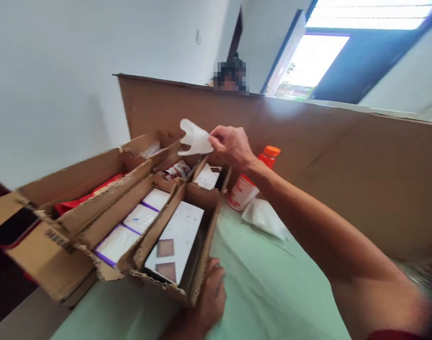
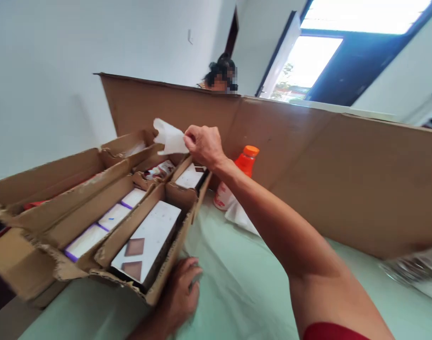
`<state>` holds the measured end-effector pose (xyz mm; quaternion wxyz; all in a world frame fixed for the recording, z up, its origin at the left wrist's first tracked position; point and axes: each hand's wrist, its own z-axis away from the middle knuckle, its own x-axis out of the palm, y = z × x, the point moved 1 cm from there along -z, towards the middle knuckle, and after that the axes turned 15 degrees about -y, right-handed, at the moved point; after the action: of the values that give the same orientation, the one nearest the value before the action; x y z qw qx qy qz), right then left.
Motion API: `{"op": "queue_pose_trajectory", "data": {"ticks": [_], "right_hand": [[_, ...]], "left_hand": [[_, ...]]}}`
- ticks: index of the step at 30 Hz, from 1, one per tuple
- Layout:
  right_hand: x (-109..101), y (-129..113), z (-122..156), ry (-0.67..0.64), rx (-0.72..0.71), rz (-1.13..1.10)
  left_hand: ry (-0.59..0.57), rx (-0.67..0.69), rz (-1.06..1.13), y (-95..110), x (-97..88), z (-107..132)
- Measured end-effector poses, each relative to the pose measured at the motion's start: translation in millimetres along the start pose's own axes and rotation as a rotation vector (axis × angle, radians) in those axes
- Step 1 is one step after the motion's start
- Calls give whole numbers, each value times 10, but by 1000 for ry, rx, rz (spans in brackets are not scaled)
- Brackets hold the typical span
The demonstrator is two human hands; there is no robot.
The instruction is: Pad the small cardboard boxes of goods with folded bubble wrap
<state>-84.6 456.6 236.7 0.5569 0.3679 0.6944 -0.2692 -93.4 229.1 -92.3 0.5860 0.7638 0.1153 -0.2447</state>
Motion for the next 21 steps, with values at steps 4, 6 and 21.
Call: {"op": "queue_pose_trajectory", "data": {"ticks": [4, 6, 21], "right_hand": [[-145, 802, 1086, 262, 146, -21], [-42, 1245, 1622, 186, 296, 8], [1233, 2544, 2667, -344, 421, -126]], "left_hand": [[42, 30, -29, 43, -3, 33], [79, 63, -67, 37, 0, 35], [34, -5, -139, 216, -117, 88]]}}
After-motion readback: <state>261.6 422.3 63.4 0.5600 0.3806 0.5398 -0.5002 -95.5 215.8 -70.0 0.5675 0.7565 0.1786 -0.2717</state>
